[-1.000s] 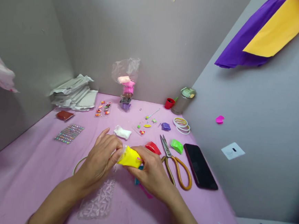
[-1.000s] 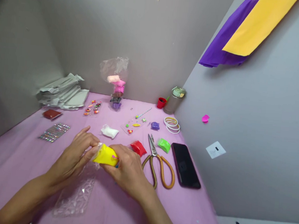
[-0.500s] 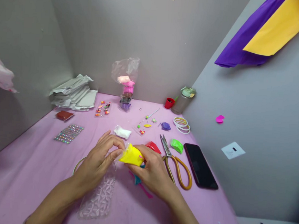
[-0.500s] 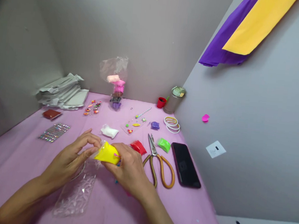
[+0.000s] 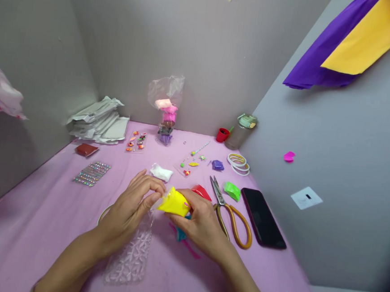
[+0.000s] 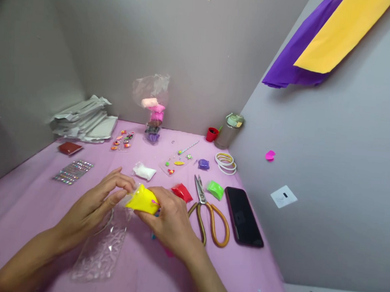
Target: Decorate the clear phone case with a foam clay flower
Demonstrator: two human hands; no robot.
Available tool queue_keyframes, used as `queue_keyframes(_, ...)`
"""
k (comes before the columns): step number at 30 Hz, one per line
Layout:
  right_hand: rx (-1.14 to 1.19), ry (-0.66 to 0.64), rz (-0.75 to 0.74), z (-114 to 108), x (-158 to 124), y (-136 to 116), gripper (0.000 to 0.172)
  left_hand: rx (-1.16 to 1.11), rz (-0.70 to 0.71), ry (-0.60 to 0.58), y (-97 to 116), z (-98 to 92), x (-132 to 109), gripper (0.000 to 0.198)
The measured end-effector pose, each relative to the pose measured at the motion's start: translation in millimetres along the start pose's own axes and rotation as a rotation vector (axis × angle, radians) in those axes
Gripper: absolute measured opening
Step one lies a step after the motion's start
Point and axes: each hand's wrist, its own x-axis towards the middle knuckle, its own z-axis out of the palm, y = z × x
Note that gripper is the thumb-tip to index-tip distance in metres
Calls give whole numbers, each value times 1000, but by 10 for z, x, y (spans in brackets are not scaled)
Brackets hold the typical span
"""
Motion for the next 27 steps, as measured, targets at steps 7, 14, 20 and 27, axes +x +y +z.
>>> queue_keyframes(7, 13, -6, -1, -2, -4, -14, 32, -118, -70, 9, 13, -41, 2, 7)
queue_keyframes(14, 30, -7, -2, -9, 1, -11, 31, -258, -128, 128, 23, -47, 8, 7)
queue_keyframes(20, 4, 7, -15, -44, 5, -108, 24, -471, -248, 330, -70, -91, -10, 5)
queue_keyframes(27, -325, 253, 166, -262, 78, 177, 25, -771, -361, 357, -81, -74, 13, 12)
